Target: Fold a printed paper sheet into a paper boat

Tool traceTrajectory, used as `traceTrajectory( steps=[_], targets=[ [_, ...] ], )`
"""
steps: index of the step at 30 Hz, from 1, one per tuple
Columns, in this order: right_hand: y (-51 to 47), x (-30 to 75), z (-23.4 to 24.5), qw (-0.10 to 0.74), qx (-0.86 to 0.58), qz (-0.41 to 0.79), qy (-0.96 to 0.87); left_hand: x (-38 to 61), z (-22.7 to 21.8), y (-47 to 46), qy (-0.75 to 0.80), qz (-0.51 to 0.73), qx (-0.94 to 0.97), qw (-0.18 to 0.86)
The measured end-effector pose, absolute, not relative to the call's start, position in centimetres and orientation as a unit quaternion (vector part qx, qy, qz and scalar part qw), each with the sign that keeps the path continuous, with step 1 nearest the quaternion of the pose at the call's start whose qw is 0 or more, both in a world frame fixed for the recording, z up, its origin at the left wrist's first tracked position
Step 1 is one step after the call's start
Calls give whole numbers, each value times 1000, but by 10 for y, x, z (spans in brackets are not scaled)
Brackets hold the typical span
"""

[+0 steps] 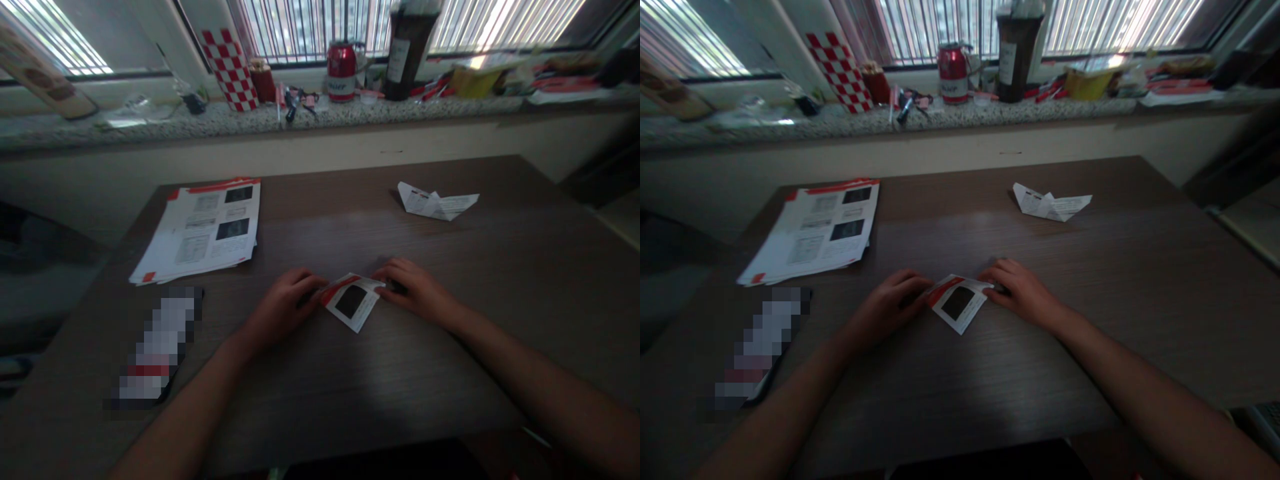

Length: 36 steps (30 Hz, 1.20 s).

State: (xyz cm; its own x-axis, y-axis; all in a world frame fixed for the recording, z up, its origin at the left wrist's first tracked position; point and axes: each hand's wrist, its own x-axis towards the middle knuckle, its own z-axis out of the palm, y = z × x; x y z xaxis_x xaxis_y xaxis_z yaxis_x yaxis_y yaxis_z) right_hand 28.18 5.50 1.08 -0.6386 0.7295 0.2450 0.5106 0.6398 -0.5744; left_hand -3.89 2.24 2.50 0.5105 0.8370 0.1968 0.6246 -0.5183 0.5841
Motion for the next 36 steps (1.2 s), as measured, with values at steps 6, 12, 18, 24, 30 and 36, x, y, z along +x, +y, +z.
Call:
traceTrajectory(
  steps=[6,12,18,24,30,36],
  targets=[
    [52,281,12,232,-340,216,-886,-40,25,21,402,217,864,213],
    [50,280,13,226,-317,165,-906,-39,22,20,390,213,872,203],
    [47,281,16,204,-278,113,-932,-41,20,21,379,200,887,173],
    [43,281,22,188,-230,118,-947,-40,19,20,412,191,884,112],
    [41,278,21,175,-227,90,-954,-36,23,16,424,182,883,85],
    [39,277,21,178,-225,89,-954,-28,32,9,445,169,872,114]
  ],
)
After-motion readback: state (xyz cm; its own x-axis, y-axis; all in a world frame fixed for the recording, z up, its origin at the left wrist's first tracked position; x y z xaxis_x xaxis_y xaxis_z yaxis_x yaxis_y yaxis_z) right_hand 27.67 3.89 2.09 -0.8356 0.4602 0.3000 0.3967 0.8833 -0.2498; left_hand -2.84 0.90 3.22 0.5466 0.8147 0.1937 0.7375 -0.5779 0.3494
